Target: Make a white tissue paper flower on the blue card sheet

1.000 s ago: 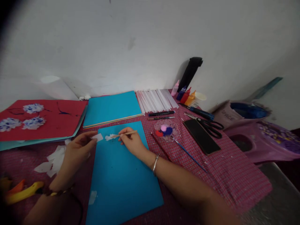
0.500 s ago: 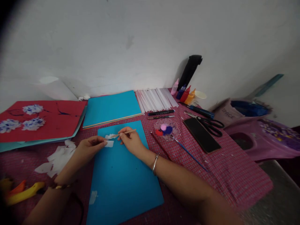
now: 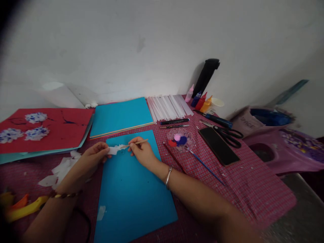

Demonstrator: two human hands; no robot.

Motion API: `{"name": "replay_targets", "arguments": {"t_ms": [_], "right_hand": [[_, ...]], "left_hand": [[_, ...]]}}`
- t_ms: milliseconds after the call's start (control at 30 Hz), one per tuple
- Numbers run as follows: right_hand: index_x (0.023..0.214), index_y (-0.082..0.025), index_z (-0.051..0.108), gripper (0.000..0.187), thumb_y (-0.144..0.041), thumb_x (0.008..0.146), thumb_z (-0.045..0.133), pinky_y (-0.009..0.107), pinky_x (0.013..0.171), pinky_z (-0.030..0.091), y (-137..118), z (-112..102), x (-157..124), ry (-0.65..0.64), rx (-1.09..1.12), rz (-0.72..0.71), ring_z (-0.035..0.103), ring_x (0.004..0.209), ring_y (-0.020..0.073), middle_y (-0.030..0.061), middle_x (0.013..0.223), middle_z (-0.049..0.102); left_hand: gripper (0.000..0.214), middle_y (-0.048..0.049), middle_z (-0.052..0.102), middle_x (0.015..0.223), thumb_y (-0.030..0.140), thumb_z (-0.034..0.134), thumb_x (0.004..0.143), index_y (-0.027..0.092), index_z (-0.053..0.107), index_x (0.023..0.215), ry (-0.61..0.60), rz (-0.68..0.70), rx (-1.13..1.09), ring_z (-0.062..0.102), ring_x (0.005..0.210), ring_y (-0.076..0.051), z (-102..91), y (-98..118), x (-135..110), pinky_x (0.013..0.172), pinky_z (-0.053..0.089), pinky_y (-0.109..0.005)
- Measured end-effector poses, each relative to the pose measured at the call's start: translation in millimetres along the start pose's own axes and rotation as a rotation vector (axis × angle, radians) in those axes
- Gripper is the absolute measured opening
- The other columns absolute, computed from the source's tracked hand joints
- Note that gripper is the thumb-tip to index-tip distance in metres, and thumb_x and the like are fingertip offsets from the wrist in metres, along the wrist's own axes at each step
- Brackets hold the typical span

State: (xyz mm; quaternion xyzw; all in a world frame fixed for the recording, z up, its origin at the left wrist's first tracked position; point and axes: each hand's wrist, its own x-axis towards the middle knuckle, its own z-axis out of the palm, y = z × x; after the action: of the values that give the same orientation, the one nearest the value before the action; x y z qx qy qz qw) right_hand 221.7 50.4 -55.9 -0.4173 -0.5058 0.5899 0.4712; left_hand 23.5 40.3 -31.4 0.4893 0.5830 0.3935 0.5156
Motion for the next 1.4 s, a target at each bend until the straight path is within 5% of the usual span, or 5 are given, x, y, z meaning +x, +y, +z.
{"name": "replay_targets", "arguments": {"t_ms": [467, 733, 1000, 1267, 1400], "right_hand": [[0.083, -0.018, 0.053, 0.004, -0.021, 0.084, 0.050, 0.021, 0.052, 0.044, -0.8, -0.8, -1.0, -0.004, 0.007, 0.003, 0.053, 0.054, 0.0088, -0.0018, 0.068, 0.059], [0.082, -0.018, 0.053, 0.005, -0.018, 0.084, 0.049, 0.022, 0.052, 0.044, -2.5, 1.0, -1.3, -0.006, 0.002, 0.017, 0.052, 0.054, 0.0091, -0.0014, 0.068, 0.059], [0.083, -0.019, 0.053, 0.004, -0.020, 0.084, 0.050, 0.021, 0.051, 0.043, -0.5, 0.1, -0.9, -0.015, -0.013, 0.015, 0.053, 0.054, 0.0090, -0.0021, 0.068, 0.059], [0.083, -0.019, 0.052, 0.003, -0.020, 0.084, 0.049, 0.022, 0.051, 0.043, -1.4, 0.0, -1.5, -0.024, -0.010, -0.013, 0.052, 0.054, 0.0092, -0.0023, 0.068, 0.058], [0.082, -0.019, 0.052, 0.003, -0.018, 0.083, 0.049, 0.022, 0.051, 0.042, -3.0, 0.8, -0.9, -0.010, -0.017, 0.006, 0.052, 0.053, 0.0093, -0.0027, 0.068, 0.058]], "left_hand": [[0.025, 0.0053, 0.054, 0.058, 0.037, 0.066, 0.069, 0.019, 0.054, 0.081, 0.125, 0.012, 0.162, 0.050, 0.048, -0.011, -1.6, -7.4, -1.0, 0.044, 0.039, -0.021], [0.026, -0.0014, 0.067, 0.078, 0.032, 0.074, 0.063, 0.018, 0.055, 0.072, 0.036, -0.124, -0.231, 0.062, 0.075, -0.014, -0.2, 8.3, -10.5, 0.067, 0.050, -0.023], [0.029, 0.0065, 0.053, 0.054, 0.036, 0.075, 0.063, 0.018, 0.060, 0.082, 0.095, -0.100, -0.123, 0.046, 0.046, -0.007, 1.9, 9.4, -15.1, 0.041, 0.036, -0.015], [0.038, 0.0091, 0.044, 0.052, 0.040, 0.065, 0.072, 0.020, 0.059, 0.103, 0.082, -0.057, 0.014, 0.040, 0.044, -0.006, -1.8, 8.5, -13.9, 0.039, 0.030, -0.014], [0.036, 0.0092, 0.050, 0.055, 0.036, 0.071, 0.064, 0.019, 0.052, 0.090, 0.127, -0.094, -0.060, 0.043, 0.043, -0.005, -1.6, 11.4, -13.8, 0.040, 0.033, -0.014]]}}
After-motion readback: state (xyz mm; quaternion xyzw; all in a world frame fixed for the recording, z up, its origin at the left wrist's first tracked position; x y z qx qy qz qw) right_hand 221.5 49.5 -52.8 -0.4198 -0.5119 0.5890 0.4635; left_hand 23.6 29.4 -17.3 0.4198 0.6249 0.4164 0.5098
